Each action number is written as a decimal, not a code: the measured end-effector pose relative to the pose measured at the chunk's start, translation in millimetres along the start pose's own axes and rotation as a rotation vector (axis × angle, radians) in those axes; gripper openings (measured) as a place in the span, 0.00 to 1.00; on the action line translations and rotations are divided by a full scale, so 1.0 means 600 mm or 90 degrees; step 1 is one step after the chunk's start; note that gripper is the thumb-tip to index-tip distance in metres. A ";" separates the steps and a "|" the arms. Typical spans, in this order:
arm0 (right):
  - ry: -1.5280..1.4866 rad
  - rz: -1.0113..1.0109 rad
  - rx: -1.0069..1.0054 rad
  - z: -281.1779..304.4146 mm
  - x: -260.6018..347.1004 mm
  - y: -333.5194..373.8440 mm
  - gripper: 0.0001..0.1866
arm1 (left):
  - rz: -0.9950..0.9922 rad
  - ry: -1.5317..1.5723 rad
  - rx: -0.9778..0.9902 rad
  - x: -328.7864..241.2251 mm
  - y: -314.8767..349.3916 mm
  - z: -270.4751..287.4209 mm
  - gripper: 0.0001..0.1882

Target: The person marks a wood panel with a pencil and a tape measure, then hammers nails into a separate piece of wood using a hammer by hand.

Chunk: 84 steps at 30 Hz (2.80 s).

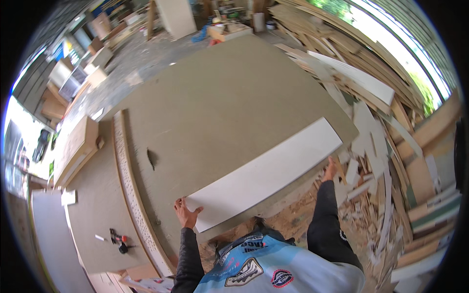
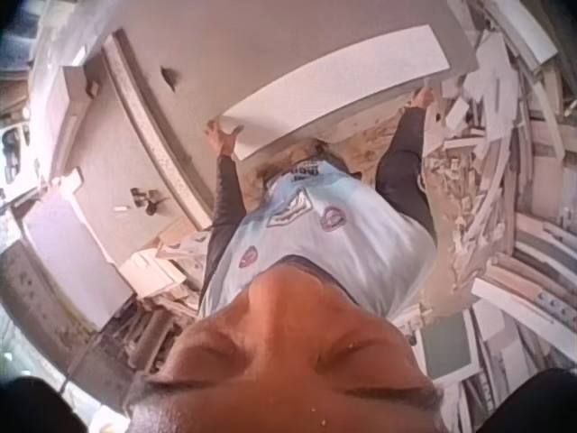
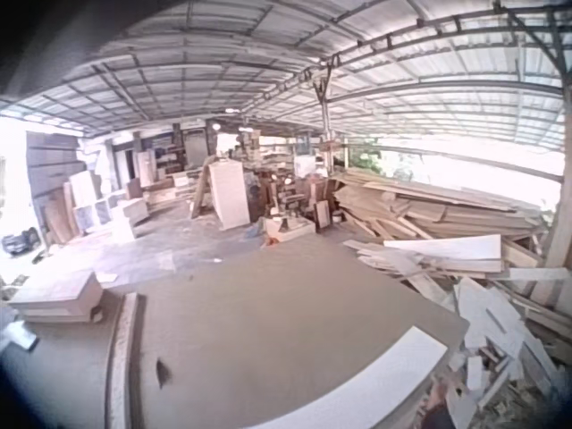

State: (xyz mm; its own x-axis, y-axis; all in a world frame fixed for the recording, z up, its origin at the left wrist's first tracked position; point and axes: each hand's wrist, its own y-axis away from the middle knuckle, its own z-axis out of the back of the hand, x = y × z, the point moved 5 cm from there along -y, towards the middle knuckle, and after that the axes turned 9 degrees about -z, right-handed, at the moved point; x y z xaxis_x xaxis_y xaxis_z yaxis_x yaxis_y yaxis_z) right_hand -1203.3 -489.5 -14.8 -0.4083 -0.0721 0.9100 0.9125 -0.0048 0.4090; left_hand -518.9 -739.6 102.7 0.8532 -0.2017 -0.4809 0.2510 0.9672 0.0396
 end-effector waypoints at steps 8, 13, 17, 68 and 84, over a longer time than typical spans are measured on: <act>-0.016 0.000 0.096 -0.053 0.078 -0.026 0.31 | 0.093 0.013 -0.054 0.001 0.025 -0.023 0.53; -0.074 -0.040 0.143 -0.060 0.080 -0.020 0.29 | 0.122 0.072 -0.100 -0.005 0.040 -0.036 0.50; -0.145 -0.081 0.197 -0.064 0.101 -0.006 0.29 | 0.117 0.120 -0.145 0.004 0.058 -0.060 0.49; 0.730 0.525 0.151 -0.190 0.105 0.259 0.33 | 0.191 0.064 -0.211 0.171 0.265 0.175 0.38; 0.686 0.432 0.120 -0.196 0.083 0.282 0.32 | -0.085 -0.139 0.040 0.195 0.193 0.111 0.44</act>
State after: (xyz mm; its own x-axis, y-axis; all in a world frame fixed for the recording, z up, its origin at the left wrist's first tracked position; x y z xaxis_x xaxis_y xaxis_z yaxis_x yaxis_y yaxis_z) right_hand -1066.4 -611.4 91.8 0.4408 -0.7699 0.4615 0.8747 0.4839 -0.0282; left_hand -359.6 -661.2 109.2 0.8872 -0.3627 -0.2853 0.3905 0.9195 0.0454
